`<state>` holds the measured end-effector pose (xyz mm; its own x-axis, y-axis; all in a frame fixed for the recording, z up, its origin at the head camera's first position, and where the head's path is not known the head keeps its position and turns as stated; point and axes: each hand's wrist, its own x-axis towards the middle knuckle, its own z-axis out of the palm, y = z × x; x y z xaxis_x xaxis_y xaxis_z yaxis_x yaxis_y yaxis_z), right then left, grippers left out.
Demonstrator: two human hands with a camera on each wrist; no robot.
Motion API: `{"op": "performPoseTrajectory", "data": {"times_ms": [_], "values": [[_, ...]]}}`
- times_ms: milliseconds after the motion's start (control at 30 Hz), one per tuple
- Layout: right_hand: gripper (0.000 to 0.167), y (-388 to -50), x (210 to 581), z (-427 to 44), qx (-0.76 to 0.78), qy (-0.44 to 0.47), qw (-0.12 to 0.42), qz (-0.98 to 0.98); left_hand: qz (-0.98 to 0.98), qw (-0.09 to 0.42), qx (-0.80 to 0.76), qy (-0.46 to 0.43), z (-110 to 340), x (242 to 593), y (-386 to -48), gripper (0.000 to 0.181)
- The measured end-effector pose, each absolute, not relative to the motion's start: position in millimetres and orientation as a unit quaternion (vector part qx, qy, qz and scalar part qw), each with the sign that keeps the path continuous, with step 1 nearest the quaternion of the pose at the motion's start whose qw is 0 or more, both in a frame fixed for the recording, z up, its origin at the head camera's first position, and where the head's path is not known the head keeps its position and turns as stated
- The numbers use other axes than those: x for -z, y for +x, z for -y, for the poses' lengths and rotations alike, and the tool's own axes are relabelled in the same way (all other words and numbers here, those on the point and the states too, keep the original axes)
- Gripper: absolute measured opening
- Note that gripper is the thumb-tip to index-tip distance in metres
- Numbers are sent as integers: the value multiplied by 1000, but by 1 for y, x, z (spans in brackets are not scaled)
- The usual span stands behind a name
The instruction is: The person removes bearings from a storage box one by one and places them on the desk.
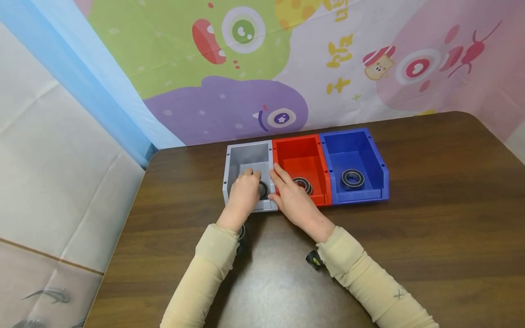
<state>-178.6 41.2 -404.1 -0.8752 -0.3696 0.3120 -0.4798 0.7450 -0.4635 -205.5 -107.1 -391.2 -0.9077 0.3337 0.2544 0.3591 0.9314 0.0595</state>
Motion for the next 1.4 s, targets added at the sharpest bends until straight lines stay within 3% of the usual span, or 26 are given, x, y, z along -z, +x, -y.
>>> {"op": "performPoseTrajectory", "data": {"times_ms": [200, 567, 1000, 1400], "values": [[62, -179, 405, -41, -281, 233, 123, 923, 965, 192, 45, -174, 105, 384, -198, 18], [62, -179, 403, -45, -296, 231, 97, 922, 946, 253, 83, -187, 110, 373, -173, 21], [63, -180, 404, -46, -305, 228, 82, 921, 939, 217, 126, -237, 112, 374, -138, 21], [63, -180, 407, -45, -303, 227, 76, 923, 958, 73, 85, -265, 107, 393, -126, 18]]}}
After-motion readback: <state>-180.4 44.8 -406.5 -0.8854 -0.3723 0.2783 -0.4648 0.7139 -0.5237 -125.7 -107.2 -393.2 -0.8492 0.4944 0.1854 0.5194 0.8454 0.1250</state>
